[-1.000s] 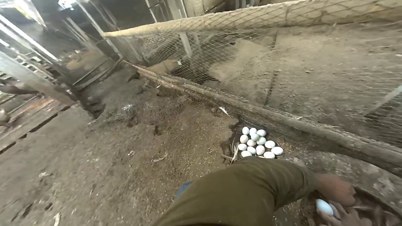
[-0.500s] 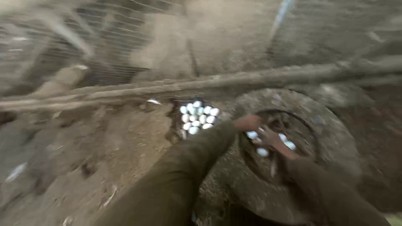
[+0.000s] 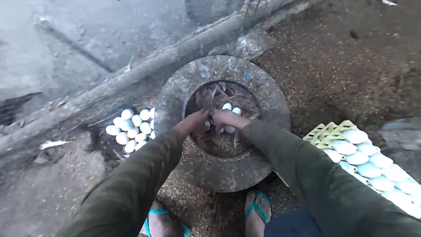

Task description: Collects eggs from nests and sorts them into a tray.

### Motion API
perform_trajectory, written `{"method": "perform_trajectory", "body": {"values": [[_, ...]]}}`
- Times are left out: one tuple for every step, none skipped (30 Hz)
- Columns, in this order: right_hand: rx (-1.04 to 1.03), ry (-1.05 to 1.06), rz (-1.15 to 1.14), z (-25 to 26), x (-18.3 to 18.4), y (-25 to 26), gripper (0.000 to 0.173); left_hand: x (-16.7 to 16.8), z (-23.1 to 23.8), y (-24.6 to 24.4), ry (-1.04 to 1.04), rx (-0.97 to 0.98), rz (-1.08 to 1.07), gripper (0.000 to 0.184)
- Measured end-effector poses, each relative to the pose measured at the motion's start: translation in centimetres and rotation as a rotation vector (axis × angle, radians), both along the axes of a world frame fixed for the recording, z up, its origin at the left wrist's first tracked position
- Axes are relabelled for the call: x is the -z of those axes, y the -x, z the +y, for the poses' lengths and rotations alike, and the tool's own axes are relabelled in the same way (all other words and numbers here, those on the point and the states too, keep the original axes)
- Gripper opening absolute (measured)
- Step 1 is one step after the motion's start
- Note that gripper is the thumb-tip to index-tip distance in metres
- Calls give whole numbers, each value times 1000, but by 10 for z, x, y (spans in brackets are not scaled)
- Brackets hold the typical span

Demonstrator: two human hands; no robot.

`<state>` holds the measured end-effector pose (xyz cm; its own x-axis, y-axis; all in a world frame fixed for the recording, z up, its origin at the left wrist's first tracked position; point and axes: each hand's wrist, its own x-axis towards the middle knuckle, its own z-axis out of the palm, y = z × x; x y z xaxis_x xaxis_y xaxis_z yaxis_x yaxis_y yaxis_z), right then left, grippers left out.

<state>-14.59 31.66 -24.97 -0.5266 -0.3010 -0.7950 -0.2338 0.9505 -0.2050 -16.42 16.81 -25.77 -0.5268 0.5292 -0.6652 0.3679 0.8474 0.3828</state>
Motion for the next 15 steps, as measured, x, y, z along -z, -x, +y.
{"method": "perform_trajectory", "body": {"values": [[-21, -19, 13, 1, 0, -2, 50, 3, 3, -4, 15, 23, 9, 68], [-45, -20, 40, 4, 5, -5, 40, 6, 5, -5, 29, 50, 25, 69], [-76, -6, 78, 6, 13, -10, 34, 7, 6, -6, 42, 81, 40, 67], [-109, 26, 121, 9, 19, -16, 31, 6, 7, -6, 59, 103, 46, 64], [-132, 61, 159, 12, 23, -21, 28, 3, 8, -6, 85, 124, 45, 62], [-127, 85, 180, 15, 23, -27, 23, 0, 11, -6, 107, 143, 43, 61], [-89, 92, 166, 17, 18, -31, 21, -1, 14, -9, 120, 160, 43, 63], [-35, 89, 144, 19, 11, -35, 23, 0, 15, -12, 132, 185, 52, 64], [43, 85, 127, 22, 4, -37, 29, 3, 16, -14, 143, 219, 66, 65], [116, 76, 110, 26, -2, -37, 38, 5, 17, -15, 153, 255, 77, 63], [179, 76, 113, 29, -4, -37, 47, 7, 19, -15, 164, 288, 81, 59], [202, 63, 124, 32, -3, -37, 53, 8, 20, -16, 176, 322, 82, 56], [189, 41, 129, 33, -2, -36, 54, 8, 22, -15, 185, 352, 79, 55], [159, 20, 128, 33, -2, -35, 50, 9, 24, -14, 190, 372, 72, 55], [128, 14, 135, 34, 0, -36, 44, 10, 26, -13, 195, 378, 57, 57]]}}
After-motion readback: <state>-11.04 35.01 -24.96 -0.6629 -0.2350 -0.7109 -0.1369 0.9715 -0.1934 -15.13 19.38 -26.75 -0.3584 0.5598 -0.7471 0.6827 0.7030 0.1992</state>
